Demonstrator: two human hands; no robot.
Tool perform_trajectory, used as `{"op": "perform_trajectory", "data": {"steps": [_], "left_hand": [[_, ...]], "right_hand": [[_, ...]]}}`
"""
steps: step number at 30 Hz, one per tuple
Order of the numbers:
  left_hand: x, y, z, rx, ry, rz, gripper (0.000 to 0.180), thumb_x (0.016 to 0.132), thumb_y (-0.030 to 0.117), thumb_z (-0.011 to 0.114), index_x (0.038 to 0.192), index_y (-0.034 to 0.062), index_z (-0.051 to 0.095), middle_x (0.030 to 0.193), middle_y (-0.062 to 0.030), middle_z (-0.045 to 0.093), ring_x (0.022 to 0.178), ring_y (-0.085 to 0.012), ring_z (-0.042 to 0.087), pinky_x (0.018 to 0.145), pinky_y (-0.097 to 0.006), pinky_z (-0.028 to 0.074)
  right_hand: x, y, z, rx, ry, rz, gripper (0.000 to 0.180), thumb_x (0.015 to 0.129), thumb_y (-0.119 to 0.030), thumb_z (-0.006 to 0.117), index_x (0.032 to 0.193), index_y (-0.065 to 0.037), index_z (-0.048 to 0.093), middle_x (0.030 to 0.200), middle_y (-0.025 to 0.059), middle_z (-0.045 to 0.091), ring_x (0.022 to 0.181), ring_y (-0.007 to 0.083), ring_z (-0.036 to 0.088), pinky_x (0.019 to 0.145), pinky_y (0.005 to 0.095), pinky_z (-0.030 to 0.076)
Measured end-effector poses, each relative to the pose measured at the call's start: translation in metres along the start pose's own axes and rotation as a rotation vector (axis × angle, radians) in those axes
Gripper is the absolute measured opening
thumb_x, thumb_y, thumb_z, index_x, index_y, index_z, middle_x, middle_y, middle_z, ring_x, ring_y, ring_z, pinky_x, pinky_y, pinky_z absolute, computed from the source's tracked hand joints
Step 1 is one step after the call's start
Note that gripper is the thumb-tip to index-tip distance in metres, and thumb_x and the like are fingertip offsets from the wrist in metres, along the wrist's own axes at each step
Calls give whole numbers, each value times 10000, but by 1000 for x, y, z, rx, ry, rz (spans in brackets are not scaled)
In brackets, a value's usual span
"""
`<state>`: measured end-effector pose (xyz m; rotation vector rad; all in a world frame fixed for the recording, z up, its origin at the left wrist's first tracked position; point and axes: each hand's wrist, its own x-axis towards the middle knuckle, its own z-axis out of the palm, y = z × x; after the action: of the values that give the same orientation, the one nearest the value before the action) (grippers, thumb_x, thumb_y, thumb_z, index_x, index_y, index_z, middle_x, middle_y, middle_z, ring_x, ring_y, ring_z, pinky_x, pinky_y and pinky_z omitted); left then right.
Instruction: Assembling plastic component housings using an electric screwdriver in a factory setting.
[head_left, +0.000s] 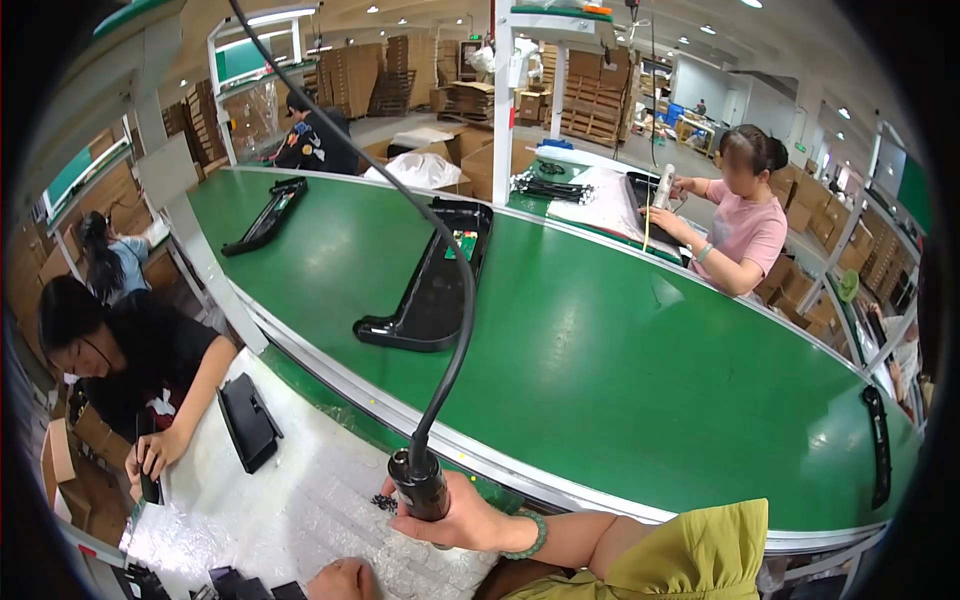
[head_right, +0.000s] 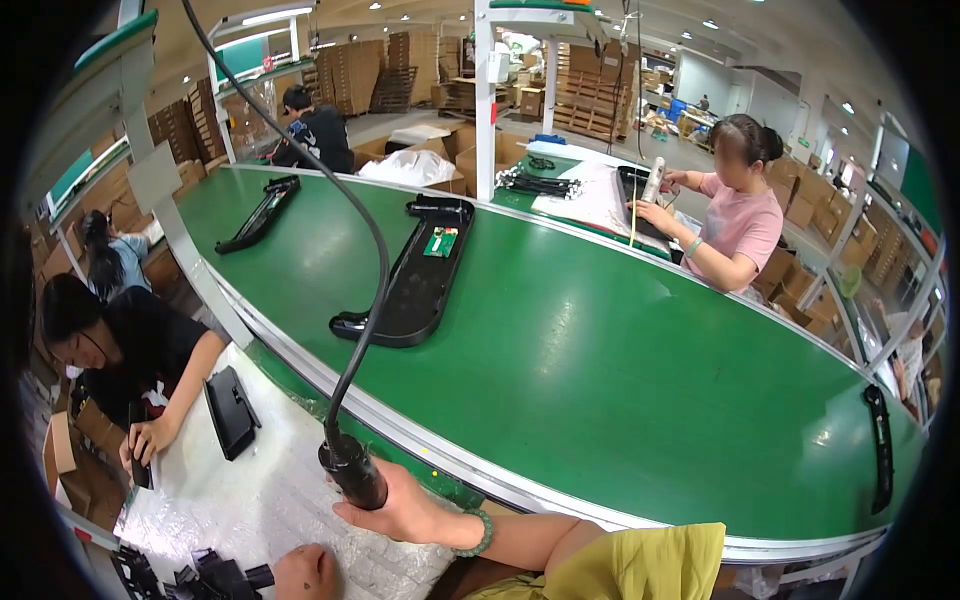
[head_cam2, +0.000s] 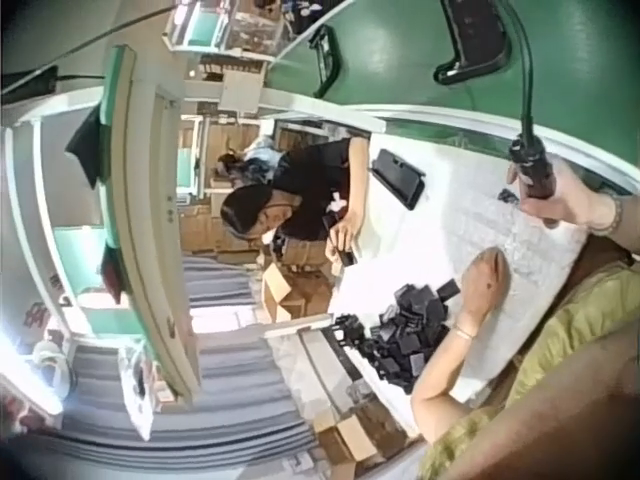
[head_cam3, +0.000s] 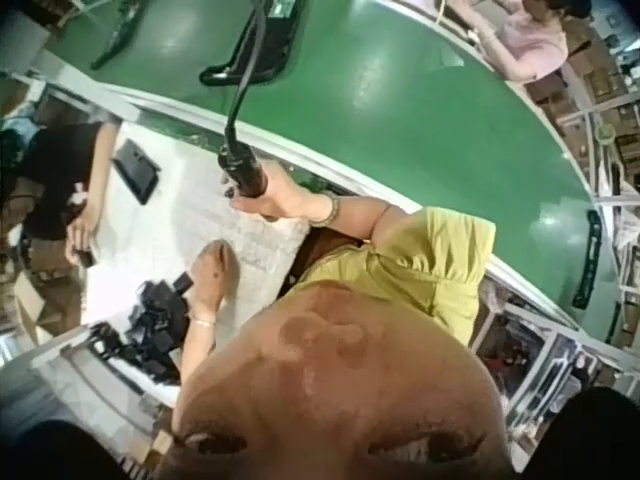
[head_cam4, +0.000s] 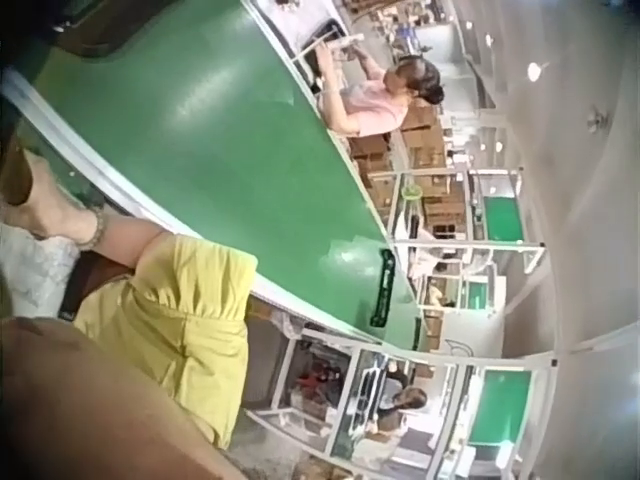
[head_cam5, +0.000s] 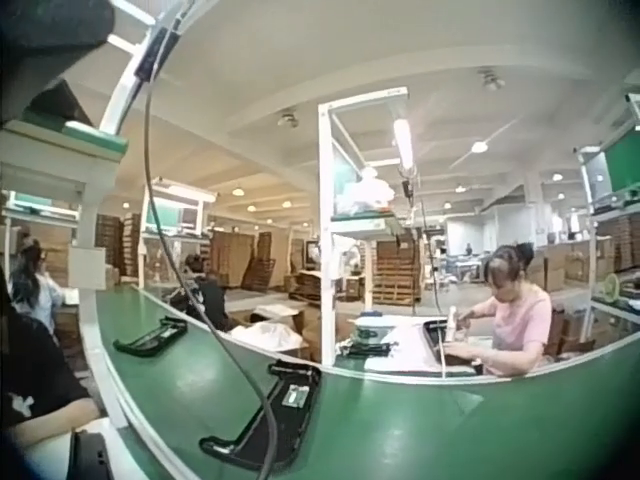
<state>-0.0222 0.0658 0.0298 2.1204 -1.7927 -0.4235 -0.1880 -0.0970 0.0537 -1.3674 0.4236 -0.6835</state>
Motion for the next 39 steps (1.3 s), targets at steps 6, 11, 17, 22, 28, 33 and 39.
{"op": "perform_trajectory", "data": {"steps": [6, 11, 17, 22, 28, 33, 39], "left_hand": [[-4, -9, 12, -118, 133, 100, 177, 893, 117, 461, 786, -13, 514, 680, -185, 530, 632, -376, 516, 568, -430, 414], [2, 2, 6, -289, 164, 82, 146, 872, 94, 465, 764, -5, 468, 665, -178, 510, 621, -385, 498, 550, -441, 399], [-9, -12, 17, 89, 243, 72, 65, 827, 68, 495, 791, 13, 496, 712, -165, 523, 677, -371, 518, 575, -445, 424], [-3, -21, 35, -147, 246, 92, 101, 823, 124, 541, 777, 36, 527, 731, -176, 543, 712, -375, 536, 613, -443, 442], [-4, -18, 38, -211, 381, 50, 89, 854, 149, 518, 816, 69, 518, 761, -121, 525, 708, -335, 549, 552, -416, 445], [-5, -17, 36, 100, 164, 49, 72, 857, 162, 495, 878, 95, 506, 818, -90, 520, 757, -290, 570, 585, -407, 470], [-2, -26, 37, -182, 256, -55, 140, 898, 189, 470, 873, 52, 486, 829, -135, 516, 763, -349, 544, 618, -429, 444]], "right_hand": [[1, 2, 0, -67, -7, -38, 361, 757, -141, 707, 1045, -9, 534, 893, 34, 574, 800, 110, 503, 750, 257, 427], [5, 3, -1, -43, -4, -41, 357, 756, -144, 708, 1043, -14, 539, 870, 23, 563, 785, 101, 490, 735, 255, 421], [4, 5, 3, -23, -14, -44, 345, 754, -121, 711, 1045, -34, 548, 733, -21, 547, 647, 60, 500, 611, 233, 428], [-2, -1, 0, 51, 91, -29, 349, 694, 15, 669, 1005, 17, 513, 665, 16, 553, 548, 98, 548, 520, 238, 446], [2, 2, 7, 122, 80, -33, 335, 679, 55, 634, 974, 43, 477, 629, 34, 537, 506, 112, 537, 489, 237, 444], [1, 1, 5, 132, 107, -71, 322, 686, 18, 664, 963, 39, 502, 620, 18, 545, 519, 93, 542, 515, 234, 441], [2, 4, 7, 141, 137, -72, 346, 675, 20, 640, 983, 42, 486, 615, 18, 524, 502, 105, 539, 496, 237, 438]]}}
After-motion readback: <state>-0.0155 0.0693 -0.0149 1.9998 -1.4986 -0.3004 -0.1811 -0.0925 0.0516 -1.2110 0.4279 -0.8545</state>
